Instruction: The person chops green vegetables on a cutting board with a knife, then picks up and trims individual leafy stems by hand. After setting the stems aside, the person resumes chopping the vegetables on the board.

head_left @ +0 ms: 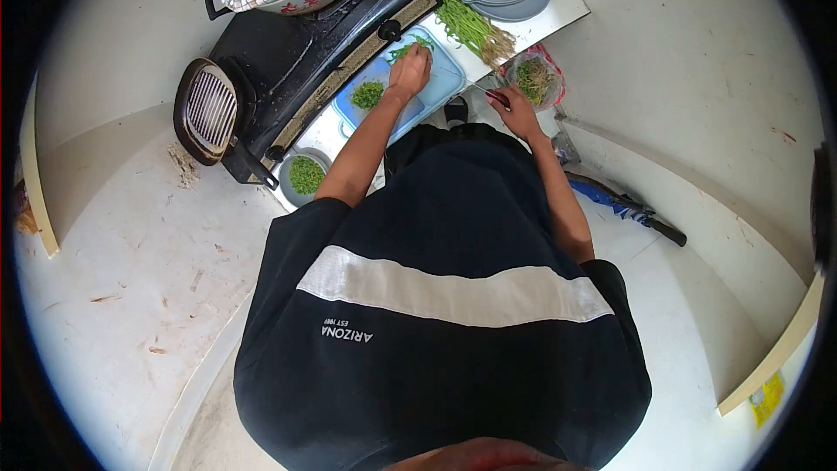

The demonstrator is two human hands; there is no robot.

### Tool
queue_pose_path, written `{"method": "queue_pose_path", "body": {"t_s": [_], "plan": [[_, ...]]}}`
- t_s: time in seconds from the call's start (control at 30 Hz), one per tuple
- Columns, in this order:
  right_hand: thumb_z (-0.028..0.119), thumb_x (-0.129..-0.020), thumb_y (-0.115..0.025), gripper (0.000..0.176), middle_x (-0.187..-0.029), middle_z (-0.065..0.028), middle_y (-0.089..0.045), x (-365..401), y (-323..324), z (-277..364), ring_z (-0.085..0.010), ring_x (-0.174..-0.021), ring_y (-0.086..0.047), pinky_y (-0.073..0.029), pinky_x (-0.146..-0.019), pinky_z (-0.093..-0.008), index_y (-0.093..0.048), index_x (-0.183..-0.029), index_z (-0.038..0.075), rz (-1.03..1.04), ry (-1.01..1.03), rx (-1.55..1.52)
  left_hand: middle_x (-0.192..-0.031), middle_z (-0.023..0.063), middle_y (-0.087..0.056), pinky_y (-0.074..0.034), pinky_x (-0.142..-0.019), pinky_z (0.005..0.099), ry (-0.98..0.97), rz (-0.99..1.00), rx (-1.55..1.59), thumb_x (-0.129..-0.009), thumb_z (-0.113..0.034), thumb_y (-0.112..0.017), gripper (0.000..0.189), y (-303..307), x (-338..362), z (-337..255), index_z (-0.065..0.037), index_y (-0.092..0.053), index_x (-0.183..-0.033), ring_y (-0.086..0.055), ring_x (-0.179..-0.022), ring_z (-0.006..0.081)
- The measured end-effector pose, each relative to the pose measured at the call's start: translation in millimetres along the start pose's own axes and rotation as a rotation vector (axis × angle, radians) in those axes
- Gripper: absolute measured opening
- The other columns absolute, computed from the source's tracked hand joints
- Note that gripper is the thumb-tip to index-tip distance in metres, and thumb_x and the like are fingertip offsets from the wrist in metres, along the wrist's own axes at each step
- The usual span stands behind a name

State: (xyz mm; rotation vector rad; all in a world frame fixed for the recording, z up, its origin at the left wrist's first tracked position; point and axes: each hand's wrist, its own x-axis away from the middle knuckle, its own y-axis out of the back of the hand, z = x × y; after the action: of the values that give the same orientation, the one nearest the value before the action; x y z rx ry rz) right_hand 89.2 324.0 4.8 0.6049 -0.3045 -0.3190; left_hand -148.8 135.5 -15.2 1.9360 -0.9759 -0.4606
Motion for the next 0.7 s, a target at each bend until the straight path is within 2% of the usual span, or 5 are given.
{"method": "queue_pose_path", "body": {"t_s": [0.1, 0.23, 0.43, 0.53, 0.7], "plan": [[0.033, -0.097, -0.072, 0.035, -0.096, -0.0163, -0.066, 1.4, -1.7, 0.3, -0.0325, -0.087, -0.069, -0.054, -0.079, -0.0427, -0.072, -0.11, 0.001, -0.024, -0.023, -0.03, -0.111, 0.0194, -0.059, -0.055, -0.082, 0.0545, 0.039, 0.069, -0.022, -0.093, -0.009, -0.059, 0.012, -5.1, -1.6, 4.1, -0.005, -0.06, -0.105, -0.067, -0.093, 0.0442], [0.032, -0.096, -0.072, 0.034, -0.097, -0.0167, -0.066, -2.0, -4.2, -0.6, -0.0326, -0.087, -0.069, -0.054, -0.078, -0.0422, -0.073, -0.11, 0.001, -0.001, -0.026, 0.01, -0.113, 0.02, -0.058, -0.053, -0.087, 0.055, 0.001, 0.089, -0.06, -0.094, -0.009, -0.057, 0.013, -4.5, -1.5, 7.3, -0.004, -0.059, -0.107, -0.065, -0.098, 0.0442], [0.033, -0.096, -0.073, 0.035, -0.095, -0.0166, -0.066, -6.8, -6.0, 1.8, -0.0324, -0.087, -0.069, -0.054, -0.078, -0.043, -0.073, -0.11, 0.001, 0.012, -0.03, -0.008, -0.109, 0.02, -0.057, -0.052, -0.088, 0.0519, -0.005, -0.038, 0.201, -0.098, -0.008, -0.053, 0.009, 0.6, 4.2, 14.6, -0.004, -0.057, -0.105, -0.063, -0.102, 0.0428], [0.029, -0.098, -0.072, 0.033, -0.093, -0.0163, -0.063, -7.6, -6.7, 4.2, -0.0295, -0.081, -0.067, -0.054, -0.075, -0.0388, -0.072, -0.113, 0.0, 0.019, 0.002, 0.027, -0.104, 0.0185, -0.059, -0.052, -0.087, 0.0509, -0.059, -0.051, 0.252, -0.099, -0.008, -0.053, 0.007, 9.5, 6.8, 12.8, -0.005, -0.057, -0.104, -0.063, -0.101, 0.042], [0.03, -0.098, -0.072, 0.034, -0.093, -0.0161, -0.063, -8.7, -7.9, 3.3, -0.0289, -0.082, -0.067, -0.053, -0.076, -0.0394, -0.072, -0.112, 0.0, 0.0, 0.006, 0.027, -0.105, 0.0158, -0.067, -0.054, -0.085, 0.0486, -0.135, 0.094, 0.248, -0.096, -0.007, -0.062, 0.013, 13.9, 18.8, 2.8, -0.004, -0.061, -0.109, -0.067, -0.098, 0.0388]]}}
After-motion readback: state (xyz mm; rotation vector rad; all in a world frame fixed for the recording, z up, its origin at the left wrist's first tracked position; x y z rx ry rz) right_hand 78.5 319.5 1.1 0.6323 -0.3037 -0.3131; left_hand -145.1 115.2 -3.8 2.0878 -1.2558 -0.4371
